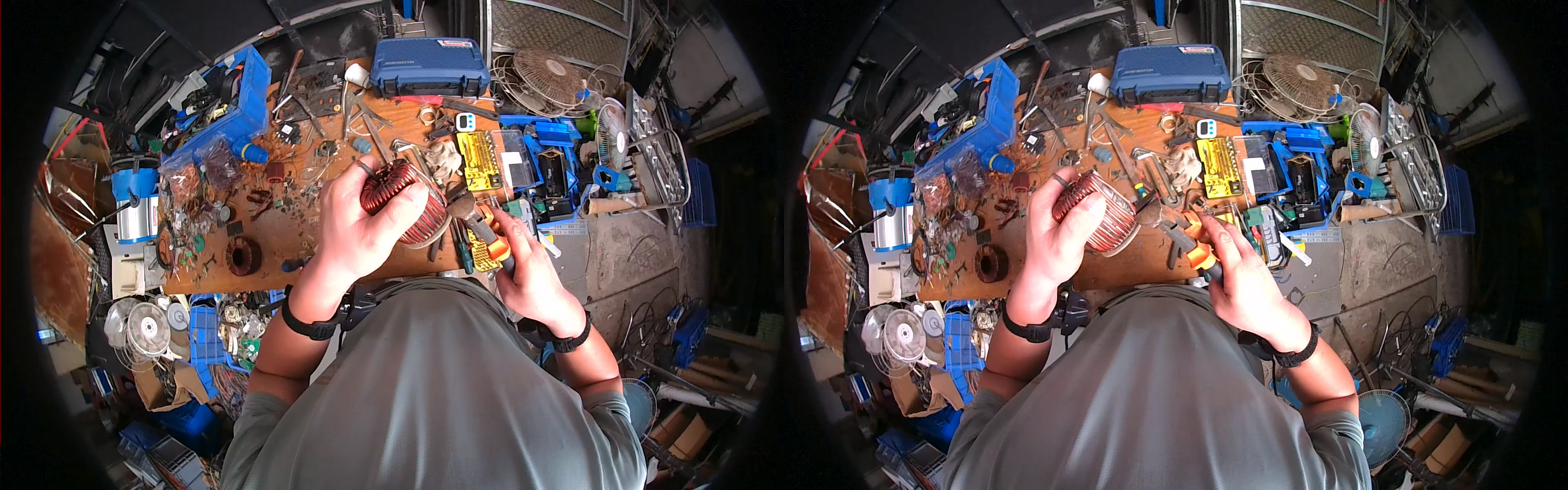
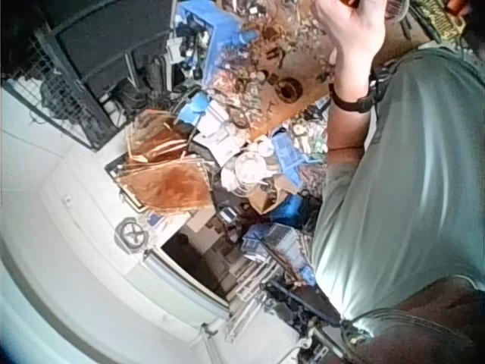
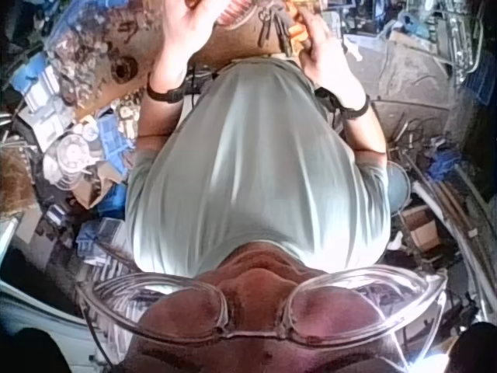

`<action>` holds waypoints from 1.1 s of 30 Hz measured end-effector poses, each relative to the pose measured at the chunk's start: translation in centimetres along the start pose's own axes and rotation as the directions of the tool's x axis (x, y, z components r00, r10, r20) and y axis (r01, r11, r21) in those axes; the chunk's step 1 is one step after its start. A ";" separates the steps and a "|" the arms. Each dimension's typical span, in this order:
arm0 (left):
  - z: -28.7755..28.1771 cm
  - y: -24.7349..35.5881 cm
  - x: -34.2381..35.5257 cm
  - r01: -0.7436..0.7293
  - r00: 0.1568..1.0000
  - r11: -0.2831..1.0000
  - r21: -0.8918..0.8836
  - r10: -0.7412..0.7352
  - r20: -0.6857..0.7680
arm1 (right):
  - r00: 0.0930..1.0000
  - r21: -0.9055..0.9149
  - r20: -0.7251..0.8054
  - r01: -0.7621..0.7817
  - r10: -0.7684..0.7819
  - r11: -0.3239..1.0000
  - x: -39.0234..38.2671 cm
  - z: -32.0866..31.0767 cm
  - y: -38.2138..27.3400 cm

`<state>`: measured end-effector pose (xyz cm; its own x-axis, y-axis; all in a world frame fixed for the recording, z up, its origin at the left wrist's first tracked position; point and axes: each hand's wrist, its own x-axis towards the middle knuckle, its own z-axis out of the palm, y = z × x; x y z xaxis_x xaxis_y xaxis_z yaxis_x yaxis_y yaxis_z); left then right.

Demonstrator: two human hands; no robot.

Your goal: Cutting and manipulating copper windings on an electric motor stator using pliers.

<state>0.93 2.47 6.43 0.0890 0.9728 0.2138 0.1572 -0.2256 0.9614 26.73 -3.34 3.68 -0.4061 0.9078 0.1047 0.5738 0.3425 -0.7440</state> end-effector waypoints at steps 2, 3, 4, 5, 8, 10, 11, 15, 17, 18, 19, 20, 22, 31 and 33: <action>-0.1 0.1 0.1 0.014 1.000 0.999 0.033 -0.014 0.003 | 1.000 -0.024 0.018 -0.021 0.021 0.999 -0.1 -0.2 -0.1; -0.1 0.0 0.1 0.015 1.000 0.999 0.032 -0.015 0.003 | 0.999 -0.052 0.030 -0.026 0.028 0.998 -0.1 -0.4 -0.2; 0.0 -0.1 0.1 0.017 1.000 1.000 0.023 -0.017 -0.001 | 0.998 -0.080 0.042 -0.032 0.035 0.996 -0.1 -0.6 -0.3; 0.1 -0.2 0.2 0.019 1.000 1.000 0.014 -0.019 -0.005 | 0.998 -0.080 0.043 -0.033 0.036 0.996 0.0 -1.0 -0.5; 0.3 -0.7 0.1 0.012 1.000 1.000 0.005 -0.011 -0.025 | 0.992 -0.207 0.108 -0.045 0.069 0.977 0.0 -1.7 -0.7; 0.5 -0.9 -0.1 0.006 0.999 1.000 0.030 -0.005 -0.048 | 0.989 -0.313 0.144 0.008 0.039 0.950 0.0 -1.9 -0.5; 0.6 -0.9 -0.2 0.000 0.998 0.999 0.054 0.004 -0.070 | 0.989 -0.312 0.145 0.009 0.038 0.950 0.0 -1.9 -0.5; 0.7 -0.6 -0.1 -0.038 0.996 0.992 0.123 0.046 -0.070 | 0.984 -0.334 0.176 0.024 0.037 0.942 0.1 -2.2 -0.8; 0.8 -1.0 -0.3 -0.015 0.994 0.990 0.139 0.029 -0.103 | 0.980 -0.323 0.195 0.021 0.044 0.946 0.4 -2.4 -0.9; 0.9 -1.2 -0.2 -0.013 0.995 0.990 0.140 0.028 -0.100 | 0.971 -0.291 0.229 0.001 0.069 0.957 0.5 -2.6 -0.9; 1.0 -1.5 -0.1 -0.009 0.993 0.988 0.155 0.027 -0.114 | 0.960 -0.259 0.264 -0.020 0.091 0.966 0.6 -2.8 -0.8; 1.0 -1.6 -0.1 -0.004 0.991 0.985 0.170 0.026 -0.129 | 0.960 -0.257 0.263 -0.023 0.093 0.966 0.6 -2.7 -0.7; 1.1 -1.4 -0.1 -0.003 0.991 0.984 0.176 0.027 -0.131 | 0.960 -0.257 0.271 0.005 0.067 0.967 0.4 -2.5 -0.5; 2.0 -3.7 -0.3 0.123 0.976 0.986 0.109 -0.100 -0.195 | 0.939 -0.145 0.295 -0.137 0.175 0.980 1.3 -2.3 0.0; 2.2 -3.7 -0.3 0.130 0.972 0.989 0.064 -0.114 -0.207 | 0.953 -0.023 0.281 -0.114 0.116 0.993 1.3 -1.6 1.3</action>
<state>2.45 2.91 2.45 -0.1348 0.9818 0.1336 0.2304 -0.1001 0.9679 28.13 -1.35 3.93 -0.5199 0.8367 -0.1720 0.6329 0.2421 -0.7354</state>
